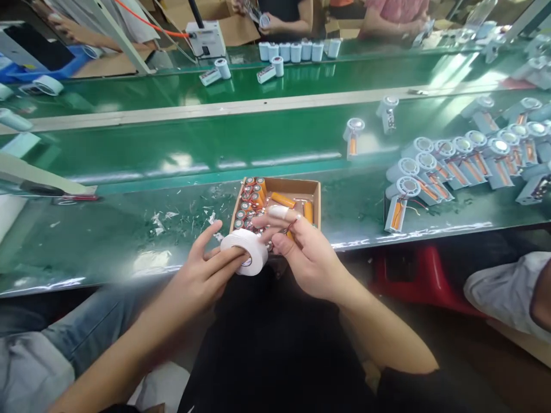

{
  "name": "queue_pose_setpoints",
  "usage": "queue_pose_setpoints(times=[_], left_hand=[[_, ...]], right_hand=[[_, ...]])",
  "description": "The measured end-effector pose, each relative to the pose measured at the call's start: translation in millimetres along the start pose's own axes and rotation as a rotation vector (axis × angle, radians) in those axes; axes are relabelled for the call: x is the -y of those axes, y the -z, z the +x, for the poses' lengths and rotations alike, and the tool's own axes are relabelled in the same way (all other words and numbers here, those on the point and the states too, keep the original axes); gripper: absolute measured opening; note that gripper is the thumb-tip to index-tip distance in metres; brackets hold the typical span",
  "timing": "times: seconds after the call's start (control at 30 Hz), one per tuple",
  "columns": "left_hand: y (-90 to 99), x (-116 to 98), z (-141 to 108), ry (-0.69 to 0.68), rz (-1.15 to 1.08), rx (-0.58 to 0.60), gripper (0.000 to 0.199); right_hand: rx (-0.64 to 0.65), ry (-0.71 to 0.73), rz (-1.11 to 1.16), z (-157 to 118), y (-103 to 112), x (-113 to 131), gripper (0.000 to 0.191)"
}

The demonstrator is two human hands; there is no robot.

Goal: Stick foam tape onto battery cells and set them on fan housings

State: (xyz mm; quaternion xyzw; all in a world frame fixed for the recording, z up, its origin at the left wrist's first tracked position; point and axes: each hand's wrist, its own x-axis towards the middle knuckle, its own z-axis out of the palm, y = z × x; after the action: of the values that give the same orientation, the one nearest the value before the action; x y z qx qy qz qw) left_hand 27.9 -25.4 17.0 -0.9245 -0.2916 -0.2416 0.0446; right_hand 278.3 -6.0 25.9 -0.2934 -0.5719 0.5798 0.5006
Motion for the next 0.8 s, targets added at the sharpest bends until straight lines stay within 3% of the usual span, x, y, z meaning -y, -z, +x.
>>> queue_pose_setpoints(times=[0.1,0.27,0.33,0.4,0.5,0.57,0.7,0.8], left_hand=[[13.5,1,11,-0.079,-0.003,0.109,0.034],[27.7,1,27,-0.118,-0.127,0.272,0.048],[33.4,3,30,-0.109,-0.137,0.331,0.052],[40.5,6,33,-0.079,-0.178,0.372,0.056],[49.5,9,40,0.0,-0.289,0.363,0.06],[48.6,7,47,0.041,-0.266,0.322,0.055],[20.6,-13,49,0.1,-0.073,0.116,0.04],[-6.5,-31,29,0.079,-0.046,-0.091,0.033]], right_hand=[[0.047,0.018,-0.091,1,3,6,0.038],[0.265,-0.108,-0.247,7,6,4,0.046],[0.261,-0.151,-0.234,3,11,1,0.051],[0.235,-0.218,-0.268,-3,20,-2,0.044],[0.218,-0.289,-0.369,-5,27,-7,0.019],[0.089,-0.23,-0.272,-1,20,-13,0.022],[-0.444,0.029,-0.015,15,-11,-28,0.04],[-0.562,0.082,0.045,20,-2,-17,0.039]])
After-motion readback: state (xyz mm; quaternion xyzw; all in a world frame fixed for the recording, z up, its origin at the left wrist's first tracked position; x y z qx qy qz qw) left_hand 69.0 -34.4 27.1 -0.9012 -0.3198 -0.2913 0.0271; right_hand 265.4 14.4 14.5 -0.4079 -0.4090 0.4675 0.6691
